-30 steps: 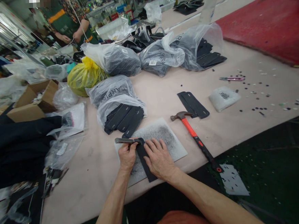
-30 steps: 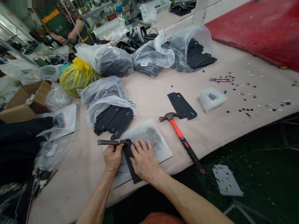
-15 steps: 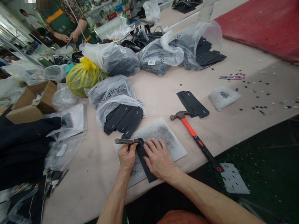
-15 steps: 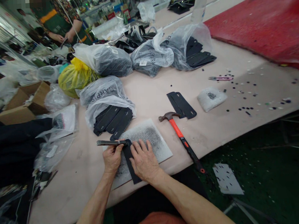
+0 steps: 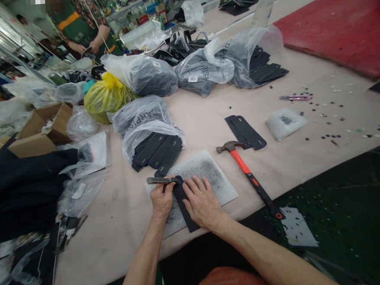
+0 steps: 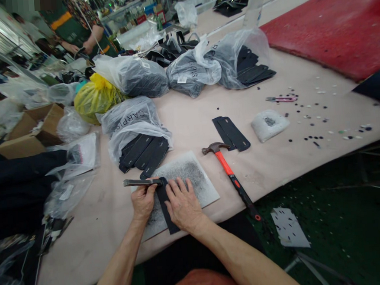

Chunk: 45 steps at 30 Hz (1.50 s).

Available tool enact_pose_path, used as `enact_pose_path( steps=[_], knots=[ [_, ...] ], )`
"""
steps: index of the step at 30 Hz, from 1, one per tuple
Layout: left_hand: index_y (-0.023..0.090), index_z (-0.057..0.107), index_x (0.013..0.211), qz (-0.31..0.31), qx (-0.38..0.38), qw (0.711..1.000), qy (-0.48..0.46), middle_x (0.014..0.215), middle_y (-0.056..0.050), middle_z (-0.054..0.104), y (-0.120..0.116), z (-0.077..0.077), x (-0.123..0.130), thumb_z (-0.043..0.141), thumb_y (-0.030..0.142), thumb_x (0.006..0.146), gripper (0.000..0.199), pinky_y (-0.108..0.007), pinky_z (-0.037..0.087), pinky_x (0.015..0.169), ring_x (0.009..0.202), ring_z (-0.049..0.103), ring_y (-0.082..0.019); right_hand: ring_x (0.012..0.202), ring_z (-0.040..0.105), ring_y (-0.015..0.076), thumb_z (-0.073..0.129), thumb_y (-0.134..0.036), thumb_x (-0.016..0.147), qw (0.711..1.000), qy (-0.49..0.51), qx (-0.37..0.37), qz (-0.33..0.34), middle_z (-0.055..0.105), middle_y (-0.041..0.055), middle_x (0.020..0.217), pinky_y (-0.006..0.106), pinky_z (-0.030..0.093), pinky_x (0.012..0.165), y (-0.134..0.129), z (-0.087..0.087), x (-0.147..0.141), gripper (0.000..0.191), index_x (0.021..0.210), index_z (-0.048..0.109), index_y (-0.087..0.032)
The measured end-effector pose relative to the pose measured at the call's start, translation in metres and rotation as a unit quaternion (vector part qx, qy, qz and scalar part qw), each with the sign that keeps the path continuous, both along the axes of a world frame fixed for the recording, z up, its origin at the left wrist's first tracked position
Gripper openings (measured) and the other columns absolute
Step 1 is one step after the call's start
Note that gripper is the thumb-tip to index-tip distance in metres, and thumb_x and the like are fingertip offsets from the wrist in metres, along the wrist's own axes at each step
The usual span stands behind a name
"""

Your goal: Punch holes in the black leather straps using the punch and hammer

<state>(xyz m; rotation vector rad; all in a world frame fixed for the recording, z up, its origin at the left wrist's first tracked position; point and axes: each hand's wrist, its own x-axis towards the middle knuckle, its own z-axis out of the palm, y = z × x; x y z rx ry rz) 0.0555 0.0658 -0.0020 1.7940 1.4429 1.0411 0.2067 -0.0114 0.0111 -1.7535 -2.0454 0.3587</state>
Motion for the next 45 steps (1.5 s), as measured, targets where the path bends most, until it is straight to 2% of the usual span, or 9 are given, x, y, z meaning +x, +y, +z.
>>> enact_pose_path(
  steps=[9,18,26,31,33,35,39,42,45],
  knots=[
    [0.02,0.071,0.098,-0.016,0.022,0.999,0.027,0.098,-0.004,0.074,0.002,-0.003,0.0,0.059,0.029,0.085,0.02,-0.032,0.055,0.088,0.091,0.07,-0.019,0.133,0.033,0.0324,0.05,-0.035,0.091,1.0,0.003,-0.004,0.002,0.047,0.0096,0.142,0.054,0.016,0.113,0.0,-0.002,0.001,0.048,0.135,0.049,-0.016],
    [0.02,0.07,0.098,-0.028,0.036,0.998,0.049,0.099,-0.004,0.074,0.0,0.002,0.002,0.058,0.027,0.086,0.018,-0.031,0.054,0.089,0.094,0.069,-0.019,0.132,0.035,0.0317,0.051,-0.035,0.09,1.0,-0.011,0.004,-0.001,0.048,0.0105,0.141,0.054,0.016,0.112,0.0,-0.002,0.0,0.048,0.135,0.05,-0.017],
    [0.019,0.068,0.099,-0.035,0.08,0.991,0.105,0.097,-0.005,0.073,0.001,-0.012,0.004,0.054,0.025,0.089,0.018,-0.03,0.054,0.085,0.092,0.069,-0.019,0.132,0.034,0.032,0.05,-0.035,0.091,1.0,-0.011,0.002,0.001,0.048,0.0111,0.142,0.053,0.016,0.112,-0.001,-0.004,-0.001,0.048,0.135,0.049,-0.016],
    [0.02,0.066,0.099,-0.052,0.076,0.988,0.128,0.098,-0.004,0.072,0.003,-0.012,0.003,0.051,0.023,0.089,0.018,-0.03,0.052,0.087,0.095,0.067,-0.019,0.132,0.034,0.0314,0.054,-0.034,0.088,1.0,0.002,0.004,0.013,0.047,0.0109,0.142,0.053,0.017,0.112,-0.002,-0.001,0.0,0.049,0.134,0.049,-0.017],
    [0.02,0.065,0.1,-0.052,0.067,0.989,0.124,0.098,-0.004,0.072,0.003,-0.01,0.002,0.05,0.022,0.089,0.018,-0.03,0.051,0.087,0.095,0.067,-0.019,0.131,0.036,0.0295,0.055,-0.032,0.087,0.999,0.026,0.008,0.031,0.047,0.0102,0.141,0.05,0.023,0.11,-0.002,0.003,0.013,0.046,0.131,0.051,-0.019],
    [0.021,0.065,0.099,-0.053,0.06,0.989,0.125,0.098,-0.005,0.072,0.002,-0.009,0.002,0.05,0.021,0.089,0.018,-0.031,0.051,0.086,0.094,0.067,-0.019,0.127,0.039,0.0278,0.052,-0.029,0.088,0.999,0.042,0.021,0.012,0.047,0.0111,0.139,0.045,0.029,0.107,-0.003,0.005,0.038,0.041,0.127,0.053,-0.018],
    [0.021,0.064,0.096,-0.058,0.05,0.988,0.134,0.093,-0.005,0.071,0.002,-0.011,0.001,0.053,0.022,0.087,0.014,-0.031,0.052,0.083,0.09,0.067,-0.02,0.115,0.047,0.0313,0.052,-0.029,0.087,0.987,-0.041,0.023,-0.152,0.05,0.018,0.13,0.045,0.038,0.095,-0.011,0.0,0.111,0.039,0.122,0.054,-0.013],
    [0.021,0.063,0.094,-0.058,0.054,0.988,0.129,0.091,-0.005,0.07,0.002,-0.012,0.001,0.053,0.021,0.087,0.012,-0.03,0.051,0.081,0.088,0.066,-0.019,0.096,0.054,0.0293,0.054,-0.033,0.086,0.965,-0.129,-0.075,-0.216,0.057,0.018,0.108,0.039,0.041,0.079,-0.019,-0.007,0.154,0.032,0.109,0.058,-0.013],
    [0.021,0.062,0.093,-0.063,0.063,0.988,0.126,0.088,-0.004,0.07,0.002,-0.014,-0.001,0.053,0.02,0.086,0.011,-0.029,0.051,0.078,0.086,0.066,-0.019,0.076,0.055,0.0213,0.052,-0.029,0.085,0.955,-0.087,-0.178,-0.221,0.058,0.0102,0.086,0.032,0.039,0.066,-0.022,-0.009,0.169,0.018,0.095,0.057,-0.015]
  ],
)
